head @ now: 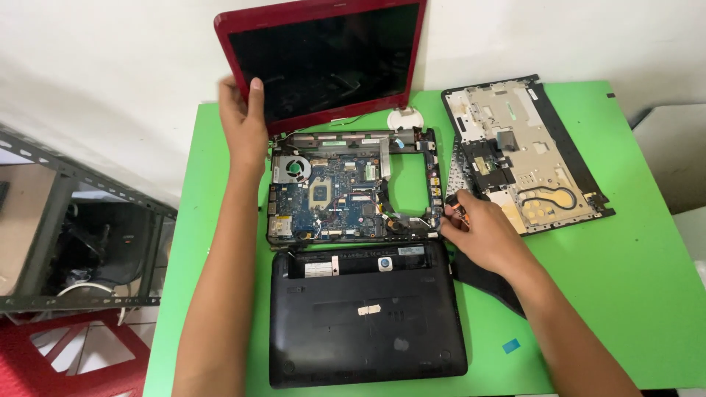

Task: Disassembling a laptop by removing the keyboard, top casing, and unscrewing the motherboard from the chassis.

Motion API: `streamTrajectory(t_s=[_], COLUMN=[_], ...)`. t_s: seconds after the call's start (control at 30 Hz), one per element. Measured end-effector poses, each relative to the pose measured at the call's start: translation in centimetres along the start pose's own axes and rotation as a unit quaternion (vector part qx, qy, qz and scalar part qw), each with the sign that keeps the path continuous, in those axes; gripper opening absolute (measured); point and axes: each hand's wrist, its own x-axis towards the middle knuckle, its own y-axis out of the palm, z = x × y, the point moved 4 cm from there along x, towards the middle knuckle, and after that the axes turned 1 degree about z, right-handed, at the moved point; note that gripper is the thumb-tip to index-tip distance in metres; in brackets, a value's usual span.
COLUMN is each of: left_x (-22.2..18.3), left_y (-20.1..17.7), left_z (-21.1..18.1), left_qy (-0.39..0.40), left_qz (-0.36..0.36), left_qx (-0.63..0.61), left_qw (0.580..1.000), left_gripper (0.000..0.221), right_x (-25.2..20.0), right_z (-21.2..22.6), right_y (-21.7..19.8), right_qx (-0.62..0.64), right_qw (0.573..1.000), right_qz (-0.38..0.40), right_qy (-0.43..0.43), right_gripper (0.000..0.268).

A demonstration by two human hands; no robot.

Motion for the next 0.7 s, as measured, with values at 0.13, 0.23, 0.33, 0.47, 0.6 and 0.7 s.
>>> streamTrajectory(t_s=[0.13, 0.23, 0.33, 0.47, 0.6, 0.7], left_x=[-0.1, -0.4, -0.8, -1.8, -4.8, -9.4], left_y=[-0.6, -0.2, 0.2, 3.7, 9.5, 13.4], left_z=[4.5, 2.6, -1.2, -8.0, -7.3, -10.0], left_qy=[-0.073, -0.038, 0.065, 0.217, 0.188, 0.18], left_qz=[-0.031, -0.048, -0.132, -0.042, 0.219, 0.441], left_qx=[0.066, 0.092, 0.209, 0.235, 0.224, 0.362], left_qw=[0.995, 0.994, 0.967, 0.947, 0.931, 0.801], left_gripper=[0.023, 0.023, 0.042, 0.033, 0.037, 0.036], right_x=[-0.1, 0.0, 0.0, 0.0, -0.3, -0.3], right_z=[0.4, 0.1, 0.2, 0.3, 0.7, 0.6], right_y=[-0.3, -0.2, -0.2, 0.2, 0.7, 0.8], right_qx=[0.005, 0.007, 0.001, -0.041, -0.09, -0.101], right_qw=[0.998, 0.999, 0.998, 0.996, 0.993, 0.991], right_qz=[-0.038, -0.033, -0.036, -0.03, -0.043, -0.05], right_qy=[-0.04, -0.038, -0.048, -0.067, -0.067, -0.066], right_gripper=[0.031, 0.033, 0.032, 0.031, 0.026, 0.024])
